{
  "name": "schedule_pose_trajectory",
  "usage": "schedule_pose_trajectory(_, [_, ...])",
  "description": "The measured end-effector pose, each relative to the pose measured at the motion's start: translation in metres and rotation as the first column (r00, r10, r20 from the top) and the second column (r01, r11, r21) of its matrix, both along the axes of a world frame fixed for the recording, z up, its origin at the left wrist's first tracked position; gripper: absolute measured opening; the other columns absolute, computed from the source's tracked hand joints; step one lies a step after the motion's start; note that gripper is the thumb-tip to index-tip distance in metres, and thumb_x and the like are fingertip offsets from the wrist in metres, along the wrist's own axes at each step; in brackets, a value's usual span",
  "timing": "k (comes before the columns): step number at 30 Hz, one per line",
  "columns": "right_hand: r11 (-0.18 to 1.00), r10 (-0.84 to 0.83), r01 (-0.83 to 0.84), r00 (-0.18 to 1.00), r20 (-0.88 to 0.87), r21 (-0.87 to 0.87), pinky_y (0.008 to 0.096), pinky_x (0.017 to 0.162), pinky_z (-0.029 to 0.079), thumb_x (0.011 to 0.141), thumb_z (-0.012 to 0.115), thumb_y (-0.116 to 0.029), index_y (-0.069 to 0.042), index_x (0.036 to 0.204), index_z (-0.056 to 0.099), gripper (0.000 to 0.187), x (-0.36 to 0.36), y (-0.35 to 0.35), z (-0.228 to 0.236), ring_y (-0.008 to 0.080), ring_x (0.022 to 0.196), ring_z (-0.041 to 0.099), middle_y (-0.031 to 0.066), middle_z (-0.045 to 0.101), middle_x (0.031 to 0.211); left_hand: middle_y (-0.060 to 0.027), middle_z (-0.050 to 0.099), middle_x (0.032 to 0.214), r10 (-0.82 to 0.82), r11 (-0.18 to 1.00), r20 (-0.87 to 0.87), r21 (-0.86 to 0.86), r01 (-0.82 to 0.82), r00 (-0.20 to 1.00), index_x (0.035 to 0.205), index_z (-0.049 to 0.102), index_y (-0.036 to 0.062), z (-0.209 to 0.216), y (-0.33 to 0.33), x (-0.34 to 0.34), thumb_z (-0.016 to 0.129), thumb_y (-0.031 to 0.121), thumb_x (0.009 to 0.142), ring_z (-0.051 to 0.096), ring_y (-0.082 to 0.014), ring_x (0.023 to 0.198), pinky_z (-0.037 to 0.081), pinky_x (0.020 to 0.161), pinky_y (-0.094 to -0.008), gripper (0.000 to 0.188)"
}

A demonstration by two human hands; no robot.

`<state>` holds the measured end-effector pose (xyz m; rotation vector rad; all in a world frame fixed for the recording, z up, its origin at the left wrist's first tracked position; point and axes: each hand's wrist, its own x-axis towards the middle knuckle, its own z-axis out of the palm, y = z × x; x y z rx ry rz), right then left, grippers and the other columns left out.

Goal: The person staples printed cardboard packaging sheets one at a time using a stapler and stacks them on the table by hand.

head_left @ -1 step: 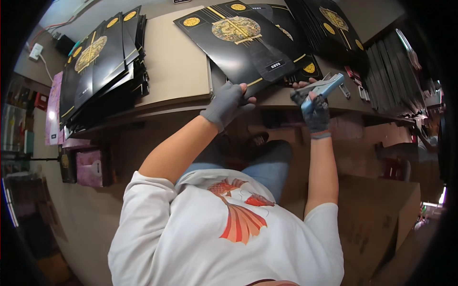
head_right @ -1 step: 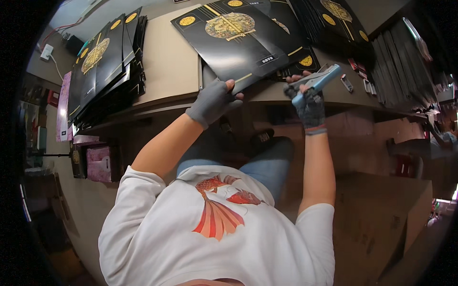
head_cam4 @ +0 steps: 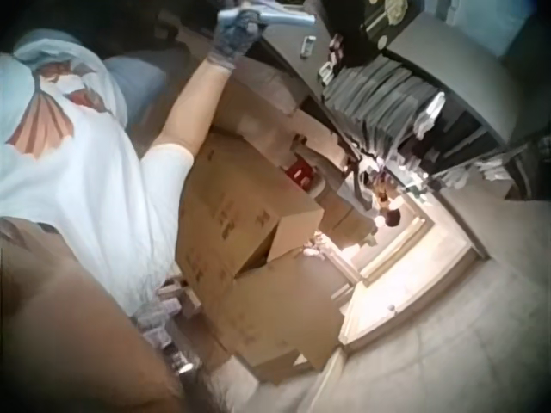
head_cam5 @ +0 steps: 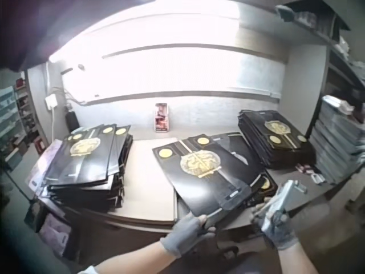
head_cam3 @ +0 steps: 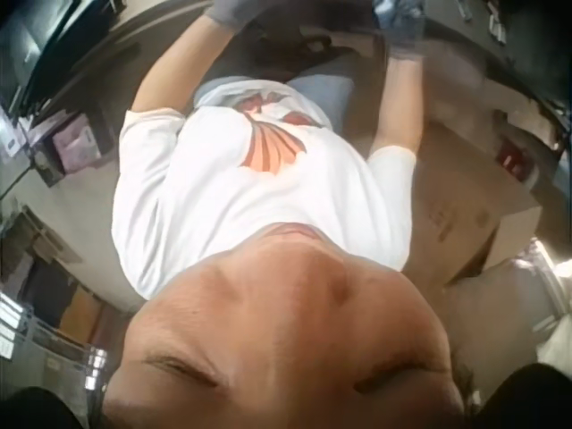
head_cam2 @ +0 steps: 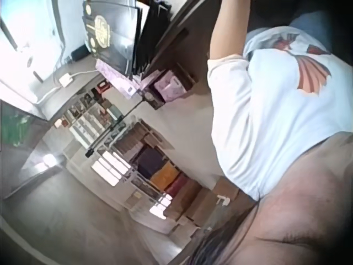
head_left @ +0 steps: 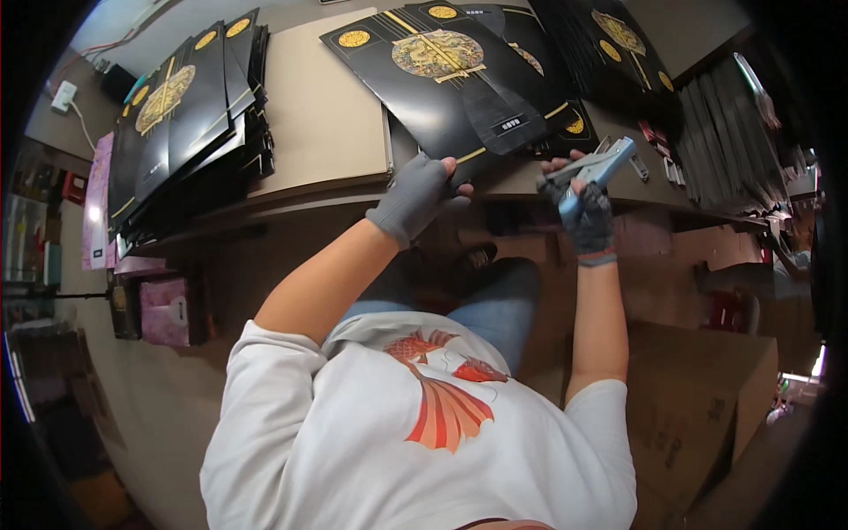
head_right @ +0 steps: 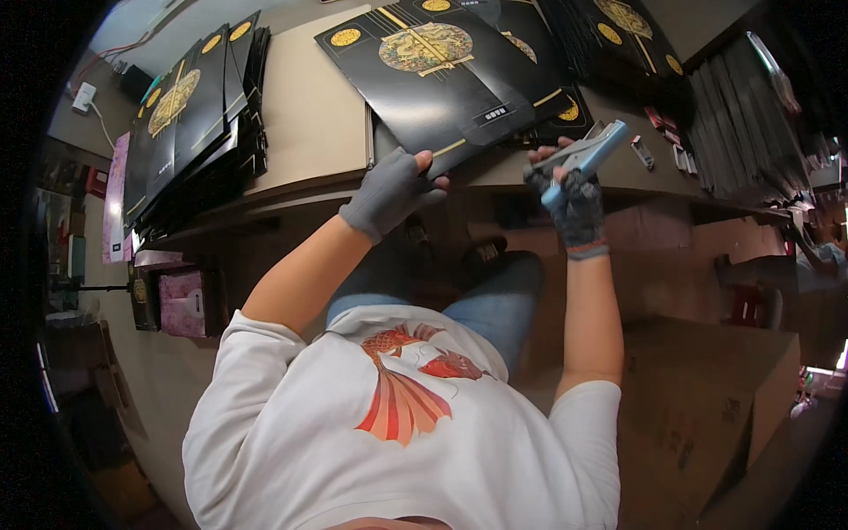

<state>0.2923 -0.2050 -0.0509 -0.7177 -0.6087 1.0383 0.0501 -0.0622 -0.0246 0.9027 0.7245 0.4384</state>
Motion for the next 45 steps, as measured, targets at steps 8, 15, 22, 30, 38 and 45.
schedule_pose_trajectory(8, [0.813, 0.341, -0.174, 0.916, 0.213, -0.555, 0.0342, 0.089, 0.048, 0.082, 0.071, -0.021, -0.001, 0.126, 0.044, 0.056, -0.102, -0.104, 0.002, 0.0202, 0.1, 0.059, 0.0078, 0.06, 0.098, -0.011, 0.064, 0.087, -0.245, 0.968, -0.12, -0.093, 0.235, 0.962, 0.108, 0.052, 0.0024, -0.006, -0.033, -0.044, 0.053, 0.029, 0.094, 0.06, -0.0124, 0.067, 0.052, 0.06, -0.0253, 0.03])
schedule_pose_trajectory(15, [0.694, 0.412, -0.301, 0.911, 0.017, -0.653, 0.0364, 0.095, 0.045, 0.077, 0.071, -0.028, 0.001, 0.127, 0.043, 0.065, -0.144, -0.091, 0.013, 0.0228, 0.104, 0.059, 0.0093, 0.06, 0.101, -0.0133, 0.066, 0.098, -0.206, 0.978, -0.082, -0.043, 0.203, 0.975, 0.117, 0.056, 0.0015, -0.028, -0.037, -0.041, 0.05, 0.033, 0.095, 0.065, -0.0149, 0.076, 0.053, 0.068, -0.028, 0.039])
schedule_pose_trajectory(22, [0.565, 0.52, -0.209, 0.842, 0.148, -0.798, 0.0319, 0.091, 0.047, 0.076, 0.072, -0.027, 0.001, 0.126, 0.045, 0.064, -0.13, -0.084, 0.023, 0.0184, 0.1, 0.061, 0.009, 0.062, 0.1, -0.0102, 0.066, 0.1, -0.239, 0.958, -0.076, 0.146, 0.248, 0.968, 0.117, 0.056, 0.0029, -0.053, -0.034, -0.039, 0.05, 0.033, 0.095, 0.066, -0.0171, 0.088, 0.053, 0.075, -0.0287, 0.037])
schedule_pose_trajectory(30, [0.571, 0.555, -0.063, 0.764, 0.329, -0.819, 0.0329, 0.084, 0.05, 0.083, 0.066, -0.02, -0.001, 0.12, 0.053, 0.044, -0.122, -0.067, 0.025, 0.0192, 0.095, 0.06, 0.0095, 0.063, 0.1, -0.0111, 0.061, 0.108, -0.222, 0.967, -0.04, 0.117, 0.226, 0.974, 0.117, 0.054, 0.0027, -0.052, -0.038, -0.033, 0.051, 0.032, 0.095, 0.064, -0.0198, 0.098, 0.053, 0.082, -0.0319, 0.036])
schedule_pose_trajectory(38, [0.621, 0.527, -0.03, 0.756, 0.389, -0.783, 0.033, 0.085, 0.05, 0.079, 0.07, -0.022, -0.002, 0.121, 0.055, 0.048, -0.121, -0.045, 0.018, 0.0192, 0.094, 0.061, 0.0097, 0.064, 0.102, -0.0108, 0.062, 0.102, -0.173, 0.981, 0.016, 0.09, 0.171, 0.985, 0.11, 0.055, 0.002, -0.063, -0.042, -0.026, 0.051, 0.026, 0.095, 0.065, -0.0183, 0.092, 0.055, 0.081, -0.032, 0.029])
schedule_pose_trajectory(45, [0.497, 0.6, 0.25, 0.593, 0.537, -0.831, 0.0374, 0.084, 0.05, 0.079, 0.072, -0.032, -0.005, 0.116, 0.06, 0.048, -0.128, -0.032, 0.015, 0.0269, 0.088, 0.064, 0.0151, 0.065, 0.093, -0.0075, 0.062, 0.095, -0.126, 0.992, 0.093, 0.026, 0.124, 0.988, 0.109, 0.057, 0.0019, -0.049, -0.046, -0.025, 0.05, 0.023, 0.095, 0.063, -0.0141, 0.083, 0.056, 0.073, -0.0281, 0.027])
